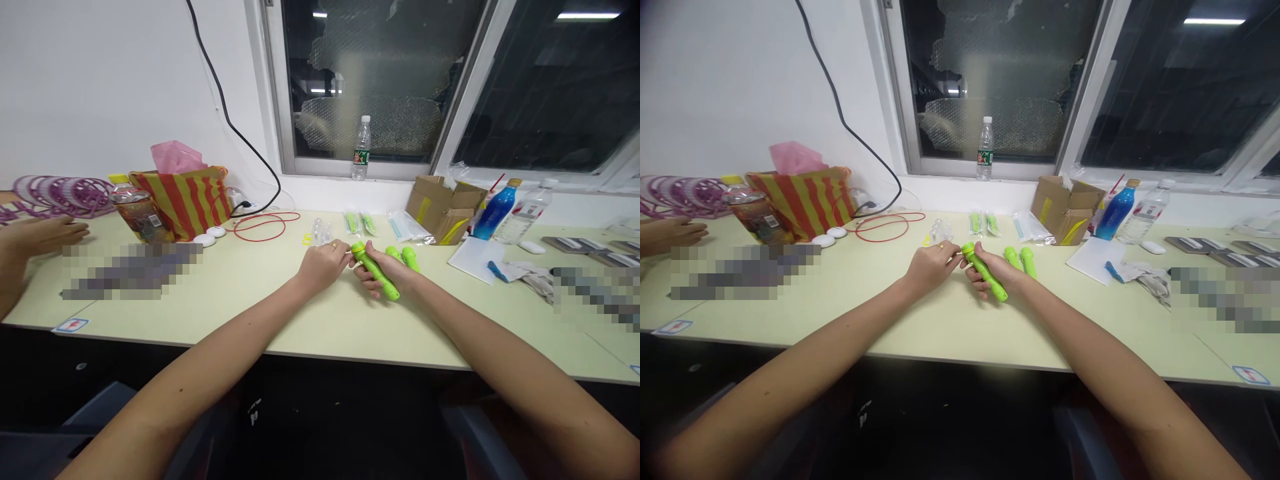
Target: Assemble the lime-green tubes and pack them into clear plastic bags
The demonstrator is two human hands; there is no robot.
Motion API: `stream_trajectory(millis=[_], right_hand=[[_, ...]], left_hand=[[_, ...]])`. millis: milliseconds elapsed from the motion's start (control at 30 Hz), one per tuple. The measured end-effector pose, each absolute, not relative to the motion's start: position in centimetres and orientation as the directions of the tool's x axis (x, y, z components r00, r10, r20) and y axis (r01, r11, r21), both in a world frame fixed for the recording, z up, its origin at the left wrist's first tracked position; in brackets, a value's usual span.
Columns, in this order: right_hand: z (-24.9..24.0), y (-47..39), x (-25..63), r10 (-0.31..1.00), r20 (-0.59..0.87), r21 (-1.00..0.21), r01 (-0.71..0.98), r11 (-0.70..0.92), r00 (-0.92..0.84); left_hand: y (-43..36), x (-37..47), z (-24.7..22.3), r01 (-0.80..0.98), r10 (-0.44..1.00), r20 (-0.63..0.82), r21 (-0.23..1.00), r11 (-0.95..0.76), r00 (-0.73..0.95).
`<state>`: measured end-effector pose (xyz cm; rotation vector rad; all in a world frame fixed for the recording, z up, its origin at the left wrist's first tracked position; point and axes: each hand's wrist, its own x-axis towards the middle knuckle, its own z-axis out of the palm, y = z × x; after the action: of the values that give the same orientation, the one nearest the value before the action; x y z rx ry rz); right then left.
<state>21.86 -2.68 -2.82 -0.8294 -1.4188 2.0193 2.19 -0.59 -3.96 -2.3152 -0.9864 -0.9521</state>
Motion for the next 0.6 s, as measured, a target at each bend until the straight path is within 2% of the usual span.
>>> stream_trajectory(millis=[100,200,400,600], right_hand=[[-3.2,-2.9,21.1,0.791,-0.135,-0.983,-0.022,-0.184,-0.597],[-3.8,-2.9,20.3,0.848,-0.098,-0.994,0.014,-0.106,-0.52],[-4.4,-2.8,19.8,0.875,-0.104,-0.994,0.024,-0.105,-0.473],[-4.0,-3.1,20.0,0.843,-0.141,-0.987,0.005,-0.162,-0.519]], left_hand=[[-0.8,2.5,-3.9,0.805,0.527,0.68,-0.162,-0.571,0.51],[-1.2,2.8,-3.8,0.837,0.601,0.651,-0.1,-0.538,0.464],[-1.8,3.0,-3.3,0.827,0.682,0.596,0.054,-0.56,0.423],[-1.4,2.9,-3.1,0.805,0.673,0.608,0.092,-0.586,0.42]])
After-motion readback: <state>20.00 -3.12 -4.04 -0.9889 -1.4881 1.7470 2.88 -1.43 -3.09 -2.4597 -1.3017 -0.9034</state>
